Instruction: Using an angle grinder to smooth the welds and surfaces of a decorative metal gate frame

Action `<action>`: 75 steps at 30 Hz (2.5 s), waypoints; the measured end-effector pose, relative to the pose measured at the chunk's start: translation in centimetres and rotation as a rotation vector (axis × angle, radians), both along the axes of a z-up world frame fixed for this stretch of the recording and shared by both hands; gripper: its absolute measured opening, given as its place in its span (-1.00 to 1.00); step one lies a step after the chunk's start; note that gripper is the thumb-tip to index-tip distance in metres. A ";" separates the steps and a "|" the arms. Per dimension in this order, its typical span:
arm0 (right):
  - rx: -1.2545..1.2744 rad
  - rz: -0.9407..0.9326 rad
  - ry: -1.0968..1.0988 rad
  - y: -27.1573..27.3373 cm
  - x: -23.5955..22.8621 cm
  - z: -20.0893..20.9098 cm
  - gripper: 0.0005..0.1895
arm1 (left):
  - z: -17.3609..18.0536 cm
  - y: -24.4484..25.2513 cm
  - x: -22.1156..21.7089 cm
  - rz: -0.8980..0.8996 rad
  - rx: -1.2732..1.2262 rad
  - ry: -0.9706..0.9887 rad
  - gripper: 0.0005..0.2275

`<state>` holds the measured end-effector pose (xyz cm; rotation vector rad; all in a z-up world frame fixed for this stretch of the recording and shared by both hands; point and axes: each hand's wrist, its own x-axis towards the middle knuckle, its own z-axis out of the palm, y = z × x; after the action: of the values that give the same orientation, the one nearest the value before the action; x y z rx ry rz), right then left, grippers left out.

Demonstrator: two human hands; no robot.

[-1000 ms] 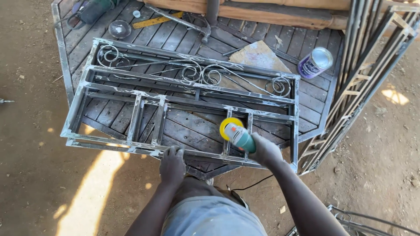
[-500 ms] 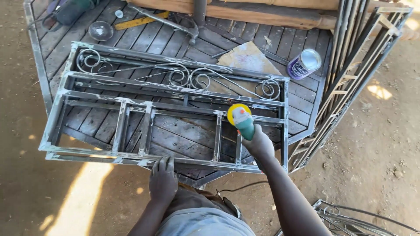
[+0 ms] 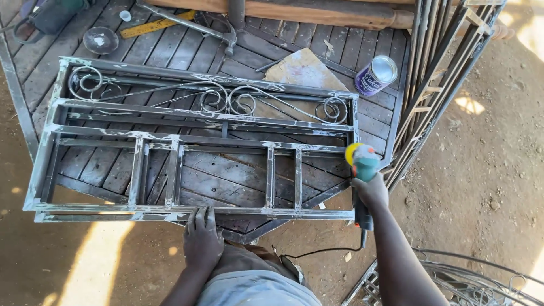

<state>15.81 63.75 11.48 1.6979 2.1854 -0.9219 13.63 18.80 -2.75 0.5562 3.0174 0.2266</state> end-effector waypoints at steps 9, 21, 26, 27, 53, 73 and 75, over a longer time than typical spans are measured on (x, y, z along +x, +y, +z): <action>0.038 0.421 -0.054 -6.7 -4.5 0.7 -0.49 | -0.1 -0.3 -0.3 0.000 0.001 -0.074 -0.29; 0.078 -0.145 0.025 1.4 1.0 -2.6 -0.40 | 0.3 -0.1 -0.2 0.011 0.006 -0.047 -0.28; 0.031 0.099 0.026 -1.8 -0.8 -1.7 -0.40 | -0.6 0.5 0.2 -0.002 -0.052 0.021 -0.25; -0.028 0.155 0.046 -3.1 -1.7 -1.0 -0.43 | -0.7 0.4 0.2 -0.002 -0.067 0.046 -0.24; 0.046 0.813 -0.079 -2.4 -3.8 0.4 -0.33 | 0.4 1.9 0.4 0.076 -0.028 0.044 -0.30; 0.029 1.377 -0.113 0.1 2.5 -3.2 -0.41 | 0.6 2.4 -0.2 0.077 -0.066 0.003 -0.25; 0.062 1.150 -0.122 0.7 3.7 -5.2 -0.35 | 0.7 2.7 -0.1 0.096 -0.039 0.068 -0.22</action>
<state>19.52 64.42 6.27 0.2698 2.5076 -0.3912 13.51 21.53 -2.09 0.4254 3.1107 0.1566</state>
